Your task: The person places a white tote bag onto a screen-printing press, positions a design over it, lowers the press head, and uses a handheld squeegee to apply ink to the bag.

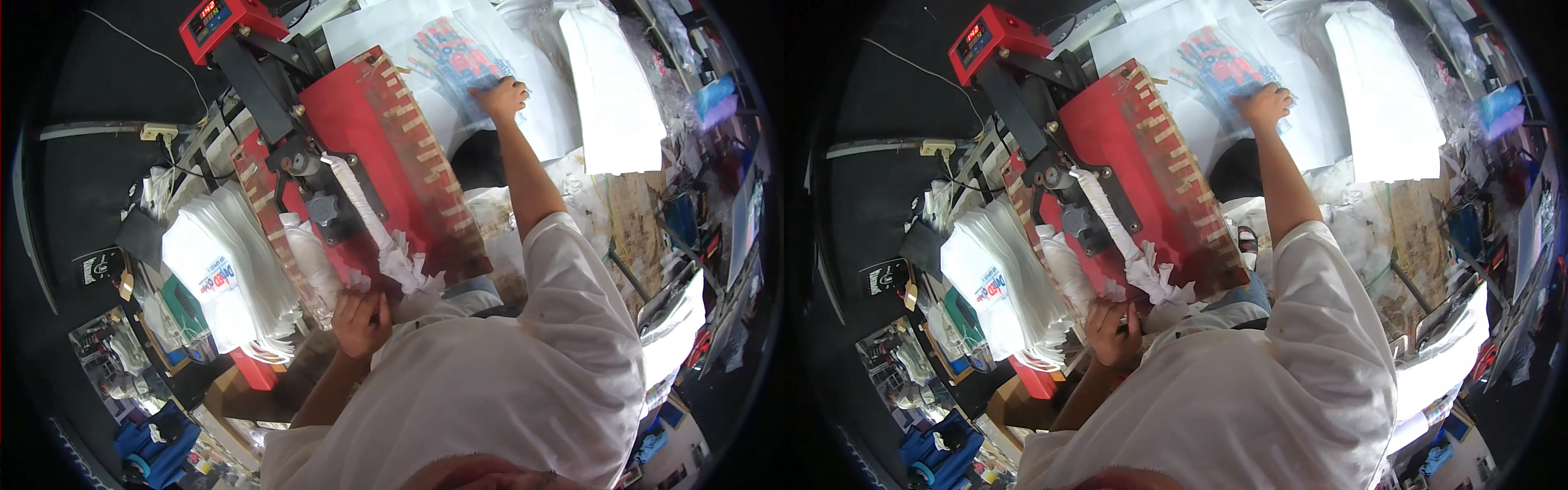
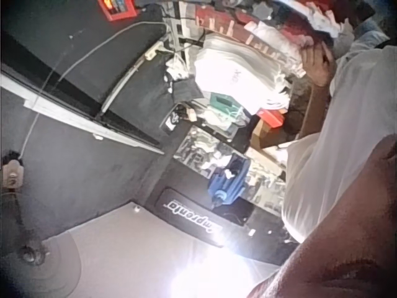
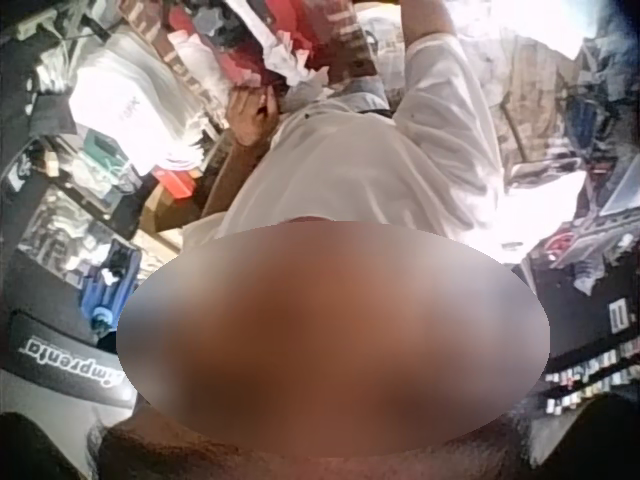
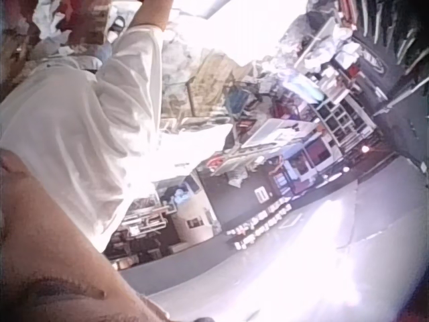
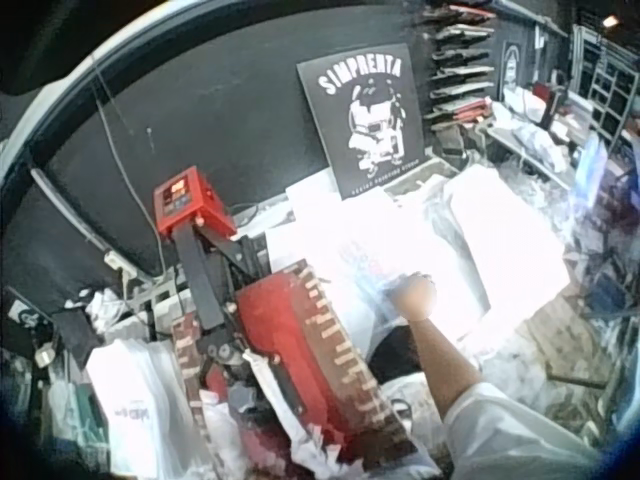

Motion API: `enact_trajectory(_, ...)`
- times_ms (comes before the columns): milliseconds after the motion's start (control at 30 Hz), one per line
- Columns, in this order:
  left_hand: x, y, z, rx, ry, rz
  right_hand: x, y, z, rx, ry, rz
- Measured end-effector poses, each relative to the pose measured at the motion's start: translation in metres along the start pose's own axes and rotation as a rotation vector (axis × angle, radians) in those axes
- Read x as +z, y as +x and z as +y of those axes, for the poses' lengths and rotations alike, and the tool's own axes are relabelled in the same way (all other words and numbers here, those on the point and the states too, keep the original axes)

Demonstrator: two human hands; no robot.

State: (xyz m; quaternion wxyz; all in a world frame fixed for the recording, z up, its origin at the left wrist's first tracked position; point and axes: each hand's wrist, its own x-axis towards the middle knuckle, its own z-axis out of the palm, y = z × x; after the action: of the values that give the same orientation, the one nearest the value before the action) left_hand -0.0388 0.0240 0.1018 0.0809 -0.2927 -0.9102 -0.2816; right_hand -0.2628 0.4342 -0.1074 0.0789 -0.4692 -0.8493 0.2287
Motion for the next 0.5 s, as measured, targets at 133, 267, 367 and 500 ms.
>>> enact_trajectory(133, 0.000, -0.003, 0.000, -0.003, -0.014, 0.008, 0.003, 0.011, -0.005, 0.107, -0.056, -0.026)
enact_trajectory(267, -0.001, -0.002, 0.001, 0.011, -0.033, 0.028, -0.001, 0.016, -0.004, 0.000, 0.182, 0.001)
enact_trajectory(367, 0.000, 0.000, 0.000, 0.009, -0.022, 0.045, -0.023, 0.002, -0.013, -0.119, 0.468, -0.021)
enact_trajectory(500, 0.002, 0.001, -0.002, 0.067, -0.065, 0.118, -0.090, -0.063, -0.034, -0.316, 0.837, -0.234)
